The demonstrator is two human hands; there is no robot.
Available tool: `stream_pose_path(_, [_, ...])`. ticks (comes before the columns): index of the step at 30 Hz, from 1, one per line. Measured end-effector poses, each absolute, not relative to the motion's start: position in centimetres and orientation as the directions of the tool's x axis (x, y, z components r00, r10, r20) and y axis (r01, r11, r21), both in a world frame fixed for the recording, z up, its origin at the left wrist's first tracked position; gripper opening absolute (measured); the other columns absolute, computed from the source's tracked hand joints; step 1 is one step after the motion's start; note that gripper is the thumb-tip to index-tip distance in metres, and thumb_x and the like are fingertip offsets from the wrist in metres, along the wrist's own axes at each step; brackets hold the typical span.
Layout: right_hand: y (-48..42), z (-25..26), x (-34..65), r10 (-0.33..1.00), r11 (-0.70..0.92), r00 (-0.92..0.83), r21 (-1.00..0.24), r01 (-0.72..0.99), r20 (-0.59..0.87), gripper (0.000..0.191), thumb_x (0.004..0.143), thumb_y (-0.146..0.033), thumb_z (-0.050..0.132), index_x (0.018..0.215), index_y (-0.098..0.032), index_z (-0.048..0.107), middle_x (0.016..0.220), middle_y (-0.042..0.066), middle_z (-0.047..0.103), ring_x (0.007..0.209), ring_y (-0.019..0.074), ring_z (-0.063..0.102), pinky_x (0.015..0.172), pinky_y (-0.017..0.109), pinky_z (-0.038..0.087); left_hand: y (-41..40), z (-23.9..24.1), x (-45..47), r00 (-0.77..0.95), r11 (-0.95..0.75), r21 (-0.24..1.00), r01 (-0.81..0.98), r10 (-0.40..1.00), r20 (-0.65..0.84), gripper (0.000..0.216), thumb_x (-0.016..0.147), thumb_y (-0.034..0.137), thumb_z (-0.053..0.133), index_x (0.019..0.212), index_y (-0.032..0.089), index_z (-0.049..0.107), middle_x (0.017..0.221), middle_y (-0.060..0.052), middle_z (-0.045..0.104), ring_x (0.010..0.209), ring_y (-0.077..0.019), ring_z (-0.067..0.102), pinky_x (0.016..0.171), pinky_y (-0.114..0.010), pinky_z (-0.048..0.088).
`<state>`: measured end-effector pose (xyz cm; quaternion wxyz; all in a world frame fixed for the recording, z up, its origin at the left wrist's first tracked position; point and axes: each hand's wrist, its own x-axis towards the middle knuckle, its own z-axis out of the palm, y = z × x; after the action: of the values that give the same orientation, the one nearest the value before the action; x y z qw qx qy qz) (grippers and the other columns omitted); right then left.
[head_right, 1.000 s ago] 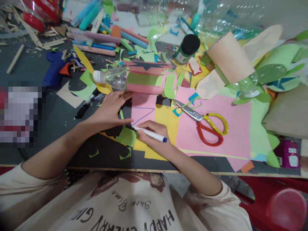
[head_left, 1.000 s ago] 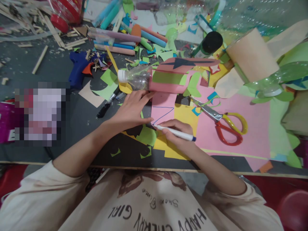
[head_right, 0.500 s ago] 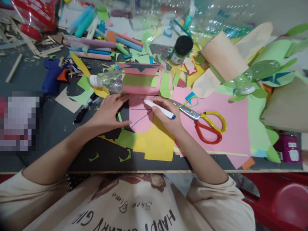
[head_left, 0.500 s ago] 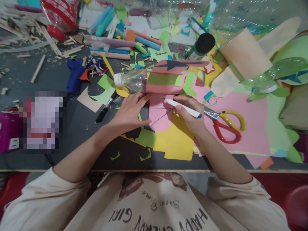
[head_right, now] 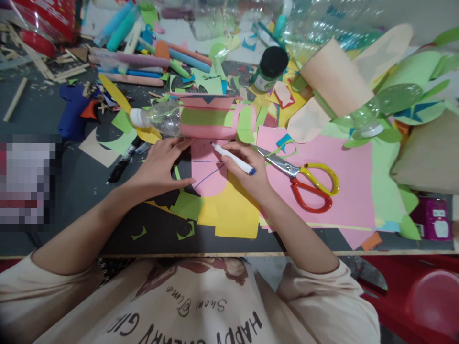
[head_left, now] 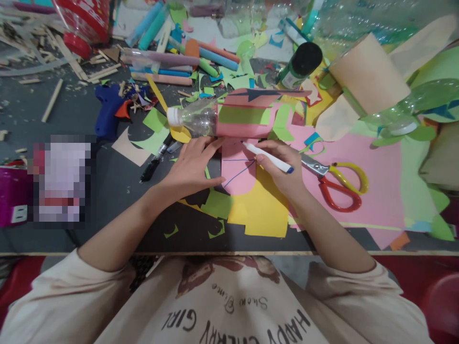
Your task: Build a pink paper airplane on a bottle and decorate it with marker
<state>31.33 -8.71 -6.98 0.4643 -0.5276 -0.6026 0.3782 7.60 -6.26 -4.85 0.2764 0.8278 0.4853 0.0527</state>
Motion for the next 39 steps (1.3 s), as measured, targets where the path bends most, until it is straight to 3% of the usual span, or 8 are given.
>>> stream_pose_path(9, [-8.6, -6.5, 31.1, 0.979, 0.204, -0.043, -0.926, 0.317, 0.201, 0.01, 0.083, -0.025, 0.072, 0.092, -0.025, 0.076, 0.084, 0.0, 0.079, 0.074, 0.0172, 0.073, 0.066, 0.03, 0.059, -6.3, -4.8, 7.6, 0.522, -0.378, 0.498, 0.78, 0.833, -0.185, 0.085, 0.081, 0.044, 0.071, 0.155, 0.022, 0.035, 0.148, -0.015, 0.046, 0.138, -0.0401, 0.04, 0.118, -0.056, 0.031])
stream_pose_path(14, [-8.8, -6.3, 31.0, 0.981, 0.19, -0.09, -0.943, 0.273, 0.172, 0.012, 0.084, -0.023, 0.07, 0.094, -0.025, 0.076, 0.086, 0.0, 0.08, 0.076, 0.0169, 0.075, 0.072, 0.031, 0.061, -6.3, -4.6, 7.7, 0.512, -0.368, 0.481, 0.795, 0.834, -0.208, 0.084, 0.081, 0.043, 0.071, 0.155, 0.022, 0.036, 0.148, -0.015, 0.046, 0.139, -0.0407, 0.04, 0.118, -0.057, 0.031])
stream_pose_path(30, [-9.2, -5.6, 31.0, 0.981, 0.159, -0.158, -0.928, 0.338, 0.11, 0.01, 0.084, -0.023, 0.068, 0.088, -0.022, 0.078, 0.088, 0.003, 0.082, 0.078, 0.0198, 0.076, 0.069, 0.031, 0.061, -6.2, -4.8, 7.8, 0.514, -0.37, 0.496, 0.786, 0.836, -0.192, 0.083, 0.08, 0.043, 0.07, 0.153, 0.022, 0.037, 0.144, -0.014, 0.048, 0.136, -0.039, 0.042, 0.117, -0.055, 0.032])
stream_pose_path(39, [-9.6, -5.8, 31.1, 0.972, 0.172, -0.214, -0.924, 0.341, 0.102, 0.015, 0.086, -0.034, 0.07, 0.086, -0.022, 0.079, 0.085, 0.004, 0.081, 0.073, 0.0194, 0.075, 0.066, 0.031, 0.059, -6.2, -4.9, 7.7, 0.518, -0.376, 0.502, 0.779, 0.837, -0.177, 0.084, 0.08, 0.045, 0.069, 0.154, 0.023, 0.037, 0.146, -0.014, 0.047, 0.137, -0.0387, 0.041, 0.118, -0.054, 0.032])
